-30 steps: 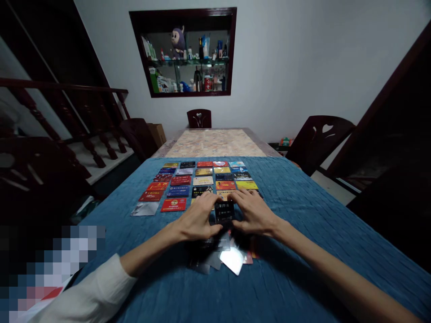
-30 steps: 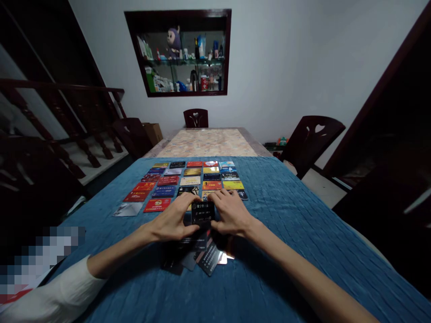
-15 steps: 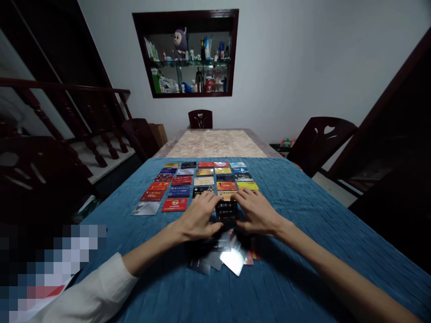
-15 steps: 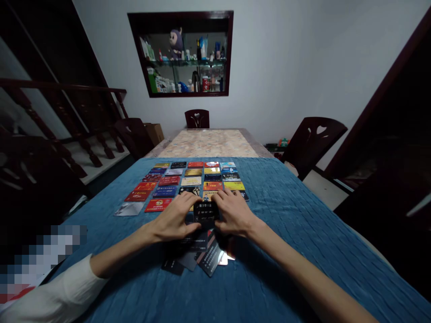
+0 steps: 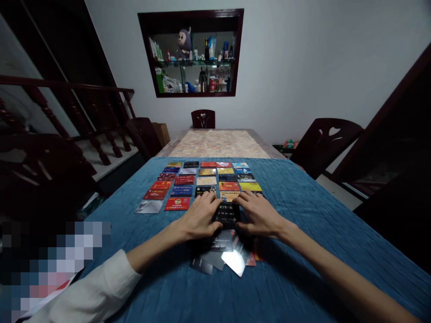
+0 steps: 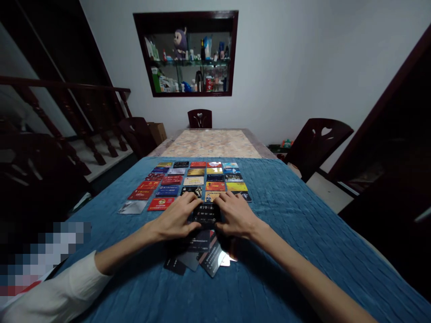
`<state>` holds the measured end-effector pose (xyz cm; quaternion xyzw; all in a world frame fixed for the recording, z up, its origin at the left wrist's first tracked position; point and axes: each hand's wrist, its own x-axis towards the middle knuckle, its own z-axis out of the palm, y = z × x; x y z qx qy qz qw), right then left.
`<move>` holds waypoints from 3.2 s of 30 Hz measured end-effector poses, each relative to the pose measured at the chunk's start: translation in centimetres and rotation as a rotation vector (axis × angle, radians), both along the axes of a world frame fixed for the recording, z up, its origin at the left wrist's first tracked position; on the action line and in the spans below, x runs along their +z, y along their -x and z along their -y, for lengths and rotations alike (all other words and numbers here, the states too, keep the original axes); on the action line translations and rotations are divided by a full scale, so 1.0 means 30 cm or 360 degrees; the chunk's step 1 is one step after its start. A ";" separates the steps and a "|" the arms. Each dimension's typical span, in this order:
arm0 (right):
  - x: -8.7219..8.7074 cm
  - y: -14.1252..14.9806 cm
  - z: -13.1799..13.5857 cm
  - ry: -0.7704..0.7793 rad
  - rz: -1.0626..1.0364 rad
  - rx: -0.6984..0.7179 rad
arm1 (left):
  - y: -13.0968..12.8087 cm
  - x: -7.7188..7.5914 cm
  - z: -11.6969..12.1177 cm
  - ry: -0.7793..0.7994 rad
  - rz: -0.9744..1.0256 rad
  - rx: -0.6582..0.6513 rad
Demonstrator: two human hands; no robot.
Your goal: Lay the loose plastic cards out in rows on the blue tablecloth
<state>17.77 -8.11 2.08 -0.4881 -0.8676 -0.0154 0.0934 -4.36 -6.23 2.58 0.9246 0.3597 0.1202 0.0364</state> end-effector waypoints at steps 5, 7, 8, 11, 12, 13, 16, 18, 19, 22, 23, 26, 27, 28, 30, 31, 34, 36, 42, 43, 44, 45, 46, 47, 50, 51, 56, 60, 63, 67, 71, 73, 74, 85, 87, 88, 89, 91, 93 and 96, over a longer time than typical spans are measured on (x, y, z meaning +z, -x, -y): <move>-0.002 -0.013 -0.007 0.0031 -0.0051 0.0019 | -0.001 0.000 -0.001 0.0028 -0.0062 0.0048; -0.005 -0.018 -0.011 0.0032 -0.0074 0.0043 | 0.000 -0.002 -0.002 0.0034 -0.0082 0.0056; -0.007 -0.021 -0.014 0.0031 -0.0083 0.0053 | 0.000 -0.002 -0.003 0.0036 -0.0092 0.0062; -0.014 -0.027 -0.019 0.0019 -0.0105 0.0070 | 0.002 -0.005 -0.005 0.0037 -0.0113 0.0083; -0.016 -0.028 -0.020 0.0012 -0.0113 0.0076 | 0.003 -0.006 -0.005 0.0034 -0.0111 0.0086; -0.018 -0.029 -0.021 0.0008 -0.0120 0.0082 | 0.003 -0.007 -0.006 0.0029 -0.0107 0.0090; -0.019 -0.030 -0.021 0.0022 -0.0134 0.0082 | 0.005 -0.007 -0.007 0.0020 -0.0105 0.0116; -0.020 -0.030 -0.022 0.0047 -0.0142 0.0084 | 0.006 -0.004 -0.007 0.0026 -0.0112 0.0130; -0.021 -0.031 -0.023 0.0056 -0.0150 0.0091 | 0.007 -0.002 -0.007 0.0030 -0.0114 0.0131; -0.026 -0.034 -0.027 0.0058 -0.0190 0.0133 | 0.008 0.011 -0.005 0.0048 -0.0130 0.0138; -0.028 -0.035 -0.028 0.0050 -0.0207 0.0146 | 0.008 0.016 -0.005 0.0061 -0.0137 0.0141; -0.034 -0.038 -0.030 0.0023 -0.0254 0.0176 | 0.014 0.029 -0.007 0.0096 -0.0138 0.0130; -0.036 -0.038 -0.031 0.0017 -0.0266 0.0183 | 0.017 0.032 -0.008 0.0102 -0.0136 0.0122; -0.039 -0.038 -0.032 0.0015 -0.0275 0.0188 | 0.020 0.033 -0.011 0.0105 -0.0136 0.0117; -0.046 -0.037 -0.034 0.0014 -0.0293 0.0189 | 0.026 0.033 -0.017 0.0122 -0.0140 0.0107; -0.050 -0.036 -0.035 0.0015 -0.0305 0.0186 | 0.029 0.032 -0.021 0.0137 -0.0145 0.0105; -0.065 -0.033 -0.040 0.0015 -0.0362 0.0185 | 0.034 0.033 -0.029 0.0187 -0.0160 0.0116; -0.073 -0.030 -0.043 0.0016 -0.0408 0.0196 | 0.036 0.036 -0.032 0.0206 -0.0168 0.0130; -0.069 -0.020 -0.055 0.0043 -0.0480 0.0201 | 0.046 0.046 -0.048 0.0206 -0.0133 0.0153; -0.067 -0.018 -0.059 0.0047 -0.0482 0.0207 | 0.049 0.045 -0.054 0.0193 -0.0119 0.0150; -0.066 -0.016 -0.064 0.0047 -0.0483 0.0212 | 0.052 0.043 -0.060 0.0178 -0.0106 0.0147; -0.064 -0.013 -0.070 0.0043 -0.0482 0.0215 | 0.055 0.042 -0.067 0.0163 -0.0097 0.0145; -0.063 -0.011 -0.076 0.0034 -0.0478 0.0217 | 0.058 0.042 -0.073 0.0148 -0.0092 0.0147; -0.062 -0.008 -0.084 0.0022 -0.0472 0.0220 | 0.061 0.043 -0.079 0.0136 -0.0093 0.0152; -0.054 0.004 -0.112 -0.0018 -0.0445 0.0232 | 0.067 0.058 -0.098 0.0112 -0.0114 0.0185; -0.050 0.009 -0.123 -0.0031 -0.0435 0.0236 | 0.069 0.065 -0.105 0.0105 -0.0123 0.0196; -0.020 0.042 -0.199 -0.0084 -0.0375 0.0249 | 0.084 0.103 -0.161 0.0038 -0.0223 0.0250; 0.005 0.070 -0.272 -0.0103 -0.0352 0.0249 | 0.102 0.118 -0.225 -0.0028 -0.0268 0.0305; 0.024 0.093 -0.331 -0.0136 -0.0327 0.0271 | 0.122 0.128 -0.272 -0.0056 -0.0246 0.0334; 0.047 0.131 -0.416 -0.0151 -0.0220 0.0246 | 0.149 0.141 -0.336 -0.0093 -0.0271 0.0383; 0.061 0.172 -0.495 -0.0164 -0.0149 0.0186 | 0.178 0.144 -0.406 -0.0099 -0.0260 0.0430; 0.066 0.192 -0.527 -0.0157 -0.0122 0.0162 | 0.192 0.140 -0.440 -0.0101 -0.0263 0.0461; 0.068 0.201 -0.542 -0.0152 -0.0111 0.0148 | 0.199 0.138 -0.456 -0.0103 -0.0270 0.0478; 0.073 0.292 -0.732 -0.0097 0.0006 0.0109 | 0.264 0.122 -0.634 -0.0085 -0.0337 0.0570; 0.071 0.305 -0.771 -0.0087 0.0019 0.0106 | 0.271 0.115 -0.667 -0.0075 -0.0349 0.0578; 0.069 0.311 -0.789 -0.0080 0.0026 0.0102 | 0.274 0.111 -0.684 -0.0069 -0.0354 0.0582; 0.066 0.317 -0.806 -0.0071 0.0035 0.0096 | 0.276 0.106 -0.700 -0.0063 -0.0360 0.0588; 0.058 0.330 -0.837 -0.0050 0.0050 0.0077 | 0.280 0.097 -0.732 -0.0053 -0.0374 0.0604; 0.049 0.342 -0.865 -0.0030 0.0060 0.0053 | 0.284 0.089 -0.761 -0.0046 -0.0383 0.0621; 0.034 0.360 -0.902 -0.0002 0.0064 0.0017 | 0.289 0.078 -0.800 -0.0034 -0.0378 0.0642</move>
